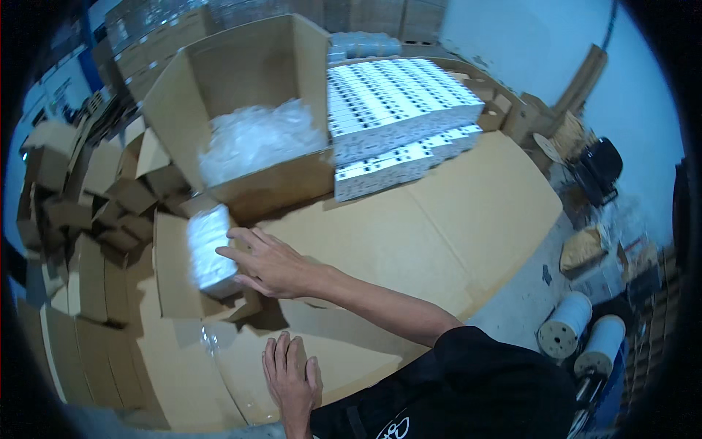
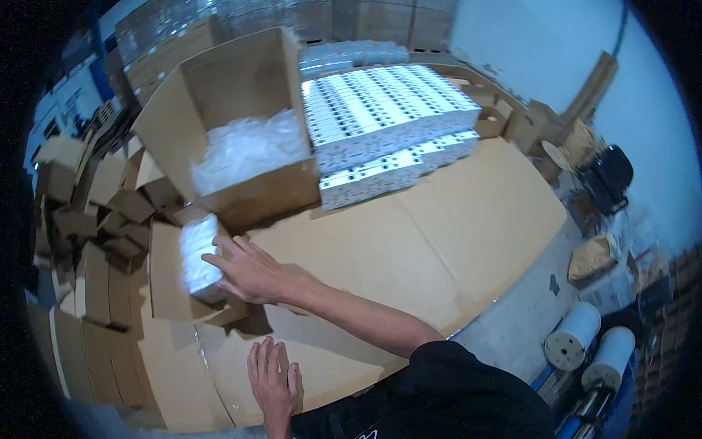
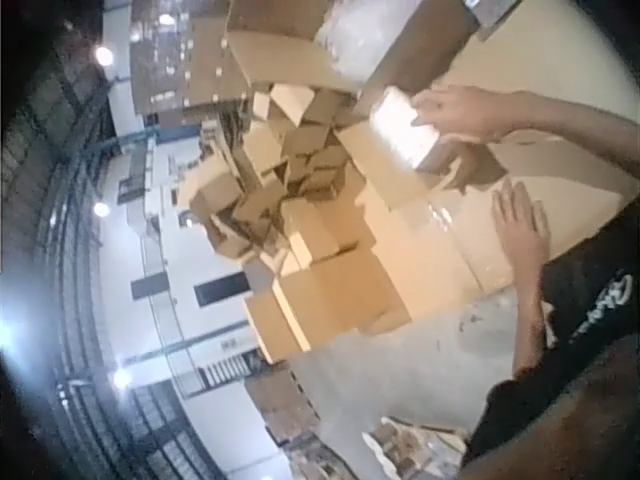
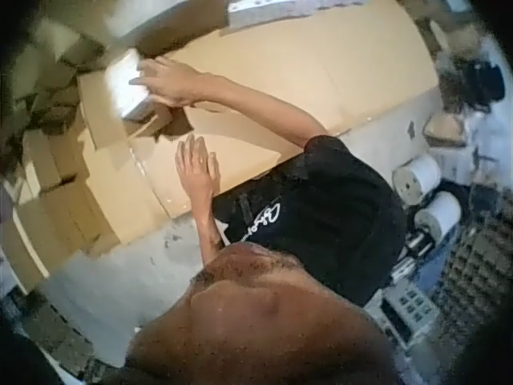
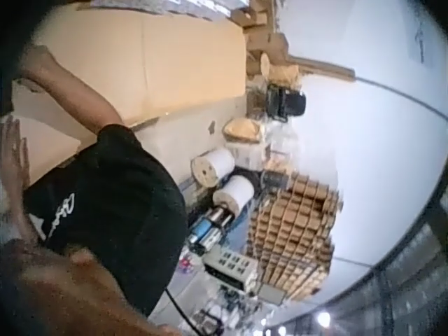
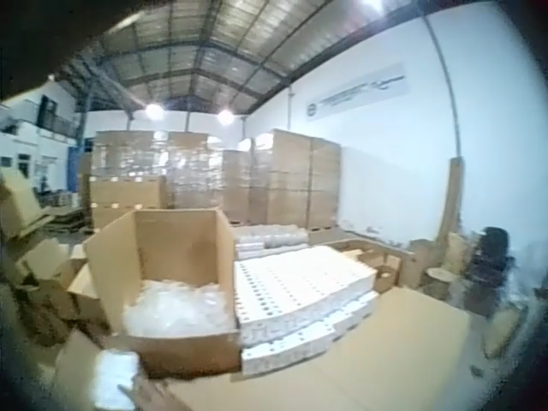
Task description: Insert small white boxes into plastic bags and place them into a larger cardboard box.
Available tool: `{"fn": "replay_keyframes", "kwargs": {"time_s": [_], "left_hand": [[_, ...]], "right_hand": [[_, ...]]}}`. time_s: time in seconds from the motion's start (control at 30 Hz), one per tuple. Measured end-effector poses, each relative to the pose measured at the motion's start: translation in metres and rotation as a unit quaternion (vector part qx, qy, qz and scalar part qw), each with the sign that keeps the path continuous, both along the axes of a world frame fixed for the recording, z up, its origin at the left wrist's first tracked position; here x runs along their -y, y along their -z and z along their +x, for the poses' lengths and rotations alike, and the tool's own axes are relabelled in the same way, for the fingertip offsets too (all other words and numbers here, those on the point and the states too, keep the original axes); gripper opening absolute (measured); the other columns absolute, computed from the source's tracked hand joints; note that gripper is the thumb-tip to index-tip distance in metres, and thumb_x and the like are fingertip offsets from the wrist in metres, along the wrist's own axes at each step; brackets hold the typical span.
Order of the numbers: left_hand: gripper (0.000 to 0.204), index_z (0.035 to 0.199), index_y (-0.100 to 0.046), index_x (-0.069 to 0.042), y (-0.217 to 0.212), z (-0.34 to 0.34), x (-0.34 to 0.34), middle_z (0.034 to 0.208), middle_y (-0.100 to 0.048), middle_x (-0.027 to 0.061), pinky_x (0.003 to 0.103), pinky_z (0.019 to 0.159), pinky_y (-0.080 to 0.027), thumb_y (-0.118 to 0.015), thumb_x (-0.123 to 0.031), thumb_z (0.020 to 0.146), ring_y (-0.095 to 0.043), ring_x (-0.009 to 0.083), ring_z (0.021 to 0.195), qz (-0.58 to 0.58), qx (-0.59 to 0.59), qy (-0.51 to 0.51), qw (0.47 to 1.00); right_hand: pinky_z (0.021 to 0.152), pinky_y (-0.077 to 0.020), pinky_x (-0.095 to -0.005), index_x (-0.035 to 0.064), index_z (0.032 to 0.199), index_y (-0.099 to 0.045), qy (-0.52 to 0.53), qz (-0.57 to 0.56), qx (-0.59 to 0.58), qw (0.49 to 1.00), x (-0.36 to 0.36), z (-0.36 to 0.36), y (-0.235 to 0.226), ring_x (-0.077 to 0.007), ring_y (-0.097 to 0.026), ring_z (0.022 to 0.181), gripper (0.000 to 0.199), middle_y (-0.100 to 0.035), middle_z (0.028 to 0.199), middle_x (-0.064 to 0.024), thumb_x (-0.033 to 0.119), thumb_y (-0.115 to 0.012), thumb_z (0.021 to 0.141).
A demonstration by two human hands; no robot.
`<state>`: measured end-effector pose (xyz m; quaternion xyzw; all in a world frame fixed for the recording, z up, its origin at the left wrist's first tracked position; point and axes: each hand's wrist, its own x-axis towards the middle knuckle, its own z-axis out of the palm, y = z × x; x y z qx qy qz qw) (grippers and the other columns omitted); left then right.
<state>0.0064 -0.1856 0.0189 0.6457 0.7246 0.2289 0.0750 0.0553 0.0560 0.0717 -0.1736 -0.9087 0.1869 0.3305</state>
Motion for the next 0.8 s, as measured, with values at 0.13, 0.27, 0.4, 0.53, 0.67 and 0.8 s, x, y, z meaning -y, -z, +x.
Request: {"fn": "replay_keyframes", "kwargs": {"time_s": [0.13,0.27,0.4,0.53,0.67,0.8], "left_hand": [[0.054,0.132,-0.057,-0.005,-0.001,0.010,-0.047,0.143,-0.051,0.0168,0.053,0.115,-0.033,-0.074,-0.016,0.082,-0.042,0.0417,0.137,0.009,0.019,0.060,0.998],[0.048,0.131,-0.057,-0.004,0.004,0.011,-0.107,0.142,-0.052,0.0180,0.052,0.115,-0.034,-0.070,-0.012,0.085,-0.042,0.0414,0.137,0.038,0.021,0.111,0.993],[0.039,0.126,-0.061,-0.002,0.010,0.005,-0.163,0.139,-0.056,0.0180,0.049,0.116,-0.035,-0.067,-0.010,0.088,-0.046,0.0397,0.135,0.067,0.046,0.125,0.989],[0.033,0.123,-0.063,-0.002,0.011,-0.004,-0.208,0.137,-0.058,0.0172,0.048,0.116,-0.034,-0.064,-0.010,0.091,-0.047,0.0378,0.135,0.080,0.064,0.101,0.990],[0.032,0.126,-0.062,-0.002,0.014,-0.012,-0.229,0.140,-0.056,0.0159,0.047,0.116,-0.034,-0.061,-0.013,0.095,-0.046,0.0358,0.136,0.076,0.062,0.098,0.990],[0.034,0.129,-0.060,-0.002,0.016,-0.010,-0.230,0.143,-0.055,0.0153,0.046,0.117,-0.033,-0.058,-0.015,0.098,-0.045,0.0350,0.137,0.062,0.044,0.101,0.992]], "right_hand": [[0.106,-0.0433,-0.0472,0.0077,0.134,-0.054,0.031,-0.050,-0.009,0.998,-0.026,0.064,0.012,-0.0386,-0.049,0.126,0.047,-0.048,0.135,-0.0192,0.022,-0.069,0.092],[0.102,-0.0456,-0.0458,0.0056,0.127,-0.057,0.092,-0.070,-0.004,0.993,-0.059,0.135,0.031,-0.0376,-0.053,0.120,0.041,-0.054,0.126,-0.0185,0.017,-0.070,0.090],[0.099,-0.0471,-0.0454,0.0069,0.128,-0.057,0.219,-0.049,-0.013,0.974,-0.088,0.213,0.037,-0.0370,-0.056,0.113,0.042,-0.057,0.118,-0.0176,0.009,-0.069,0.088],[0.094,-0.0505,-0.0454,0.0065,0.128,-0.057,0.353,-0.008,-0.075,0.933,-0.112,0.272,0.035,-0.0385,-0.058,0.110,0.045,-0.054,0.121,-0.0200,0.003,-0.067,0.084],[0.094,-0.0520,-0.0469,0.0070,0.129,-0.057,0.454,-0.002,-0.059,0.889,-0.131,0.299,0.037,-0.0417,-0.057,0.112,0.050,-0.048,0.128,-0.0234,-0.001,-0.069,0.081],[0.095,-0.0524,-0.0480,0.0086,0.131,-0.056,0.458,0.011,-0.034,0.888,-0.148,0.307,0.046,-0.0427,-0.055,0.118,0.053,-0.045,0.131,-0.0240,-0.002,-0.068,0.080]]}}
